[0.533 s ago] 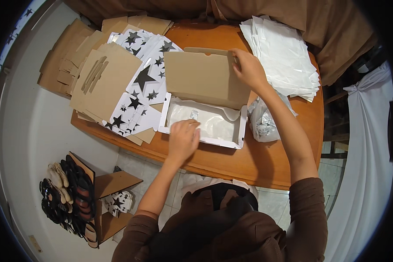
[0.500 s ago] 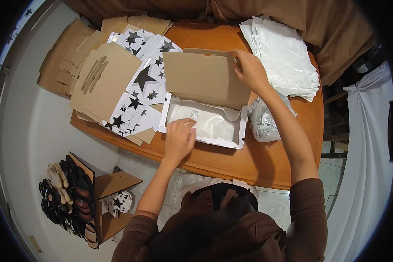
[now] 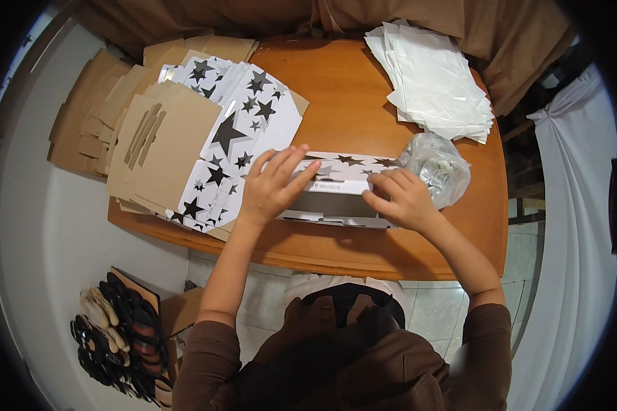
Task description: The recorder is shown folding cardboard shoe box blanks into completed boxes and stacking them.
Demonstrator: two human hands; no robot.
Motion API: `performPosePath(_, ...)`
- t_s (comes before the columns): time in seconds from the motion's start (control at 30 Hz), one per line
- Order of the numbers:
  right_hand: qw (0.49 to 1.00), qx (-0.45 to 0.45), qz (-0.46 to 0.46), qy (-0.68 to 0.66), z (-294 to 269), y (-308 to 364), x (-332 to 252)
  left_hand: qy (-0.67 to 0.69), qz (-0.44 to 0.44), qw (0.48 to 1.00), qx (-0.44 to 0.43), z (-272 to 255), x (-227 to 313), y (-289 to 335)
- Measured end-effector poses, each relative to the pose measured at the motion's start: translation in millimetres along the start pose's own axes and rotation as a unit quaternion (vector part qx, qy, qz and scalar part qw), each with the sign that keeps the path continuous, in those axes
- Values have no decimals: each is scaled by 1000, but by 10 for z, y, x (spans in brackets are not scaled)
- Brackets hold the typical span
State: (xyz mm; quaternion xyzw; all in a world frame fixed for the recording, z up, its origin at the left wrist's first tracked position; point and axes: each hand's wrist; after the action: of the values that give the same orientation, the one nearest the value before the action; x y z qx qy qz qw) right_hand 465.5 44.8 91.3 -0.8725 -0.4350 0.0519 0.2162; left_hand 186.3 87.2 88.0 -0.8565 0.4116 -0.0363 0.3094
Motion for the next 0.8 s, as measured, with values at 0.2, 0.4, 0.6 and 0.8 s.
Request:
performPosePath(0.2,998,38,15,37,263,324,-598,88,113,988,-61,78,5,149)
performPosePath(0.4,988,-82,118,-49,659,203,-952,130,139,980,-60,134,35,266)
performPosePath(0.6,988,-136,68,16,825,367,-1121,143,149,976,-70,183,44,352)
performPosePath(0.8,986,-108,126,20,820,394,-1221,230,106,961,-112,169,111,445)
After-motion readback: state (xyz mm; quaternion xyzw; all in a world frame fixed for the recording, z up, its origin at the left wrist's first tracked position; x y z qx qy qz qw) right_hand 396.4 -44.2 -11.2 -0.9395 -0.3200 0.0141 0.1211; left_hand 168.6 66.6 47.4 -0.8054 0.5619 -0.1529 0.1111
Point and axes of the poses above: each hand's wrist, its own y-axis away from the middle knuckle, its own z-axis out of the palm, x = y × z, and after that the axes turned 12 degrees about -x, right-handed
